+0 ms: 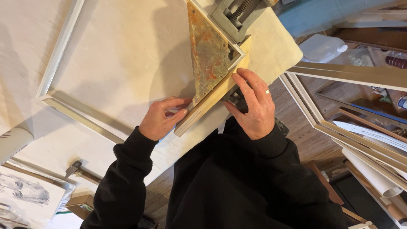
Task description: The person fits two pieces of white picture frame moulding together at a corner, applies wood glue from a bottle into the joint, and presses the pieces together. They then place the joined frame into a corner clamp on the workbench and tighten the clamp screw to hold the mitered corner while the glue sets.
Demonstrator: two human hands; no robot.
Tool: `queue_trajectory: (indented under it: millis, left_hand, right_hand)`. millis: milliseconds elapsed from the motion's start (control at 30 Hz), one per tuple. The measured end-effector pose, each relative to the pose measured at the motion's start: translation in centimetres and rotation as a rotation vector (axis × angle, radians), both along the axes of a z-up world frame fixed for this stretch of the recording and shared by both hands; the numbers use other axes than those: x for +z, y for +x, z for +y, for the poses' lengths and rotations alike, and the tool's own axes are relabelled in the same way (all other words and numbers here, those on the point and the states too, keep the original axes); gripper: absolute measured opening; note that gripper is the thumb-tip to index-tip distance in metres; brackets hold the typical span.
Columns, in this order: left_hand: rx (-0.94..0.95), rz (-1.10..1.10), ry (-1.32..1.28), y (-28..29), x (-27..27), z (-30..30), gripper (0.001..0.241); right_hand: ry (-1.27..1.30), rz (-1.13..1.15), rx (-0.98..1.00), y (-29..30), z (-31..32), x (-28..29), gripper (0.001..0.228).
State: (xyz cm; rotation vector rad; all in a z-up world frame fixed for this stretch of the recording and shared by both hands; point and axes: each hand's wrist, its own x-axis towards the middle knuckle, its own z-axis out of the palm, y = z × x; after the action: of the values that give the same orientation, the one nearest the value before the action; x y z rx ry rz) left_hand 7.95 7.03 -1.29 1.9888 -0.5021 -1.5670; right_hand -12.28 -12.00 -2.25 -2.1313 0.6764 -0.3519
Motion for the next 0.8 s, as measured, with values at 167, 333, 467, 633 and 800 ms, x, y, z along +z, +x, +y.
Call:
queue_trajectory:
  millis: [167,333,467,633,800]
  left_hand:
    - [-0.001,-0.058,0.023,-0.32,-1.07,0.80,0.037]
    - [0.010,-0.058,0.029,-0.40,-0.55,0.33,0.037]
    - [0.027,-0.058,0.031,-0.45,-0.37,0.19,0.036]
    - [0.060,-0.049,0.010,-0.64,-0.54,0.58,0.034]
    - [0.081,-0.018,-0.011,-0.46,-0.64,0.62,0.034]
  right_hand:
    - [0.002,-0.001,-0.005,0.12,-0.17,0.14,0.075]
    - [0.008,-0.004,0.004,0.18,-0.25,0.28,0.074]
    - [0.010,0.003,-0.005,0.37,-0.25,0.41,0.073]
    - [0.014,0.010,-0.019,0.41,-0.11,0.49,0.072]
    - [0.033,0.014,-0.005,0.50,-0.55,0.83,0.071]
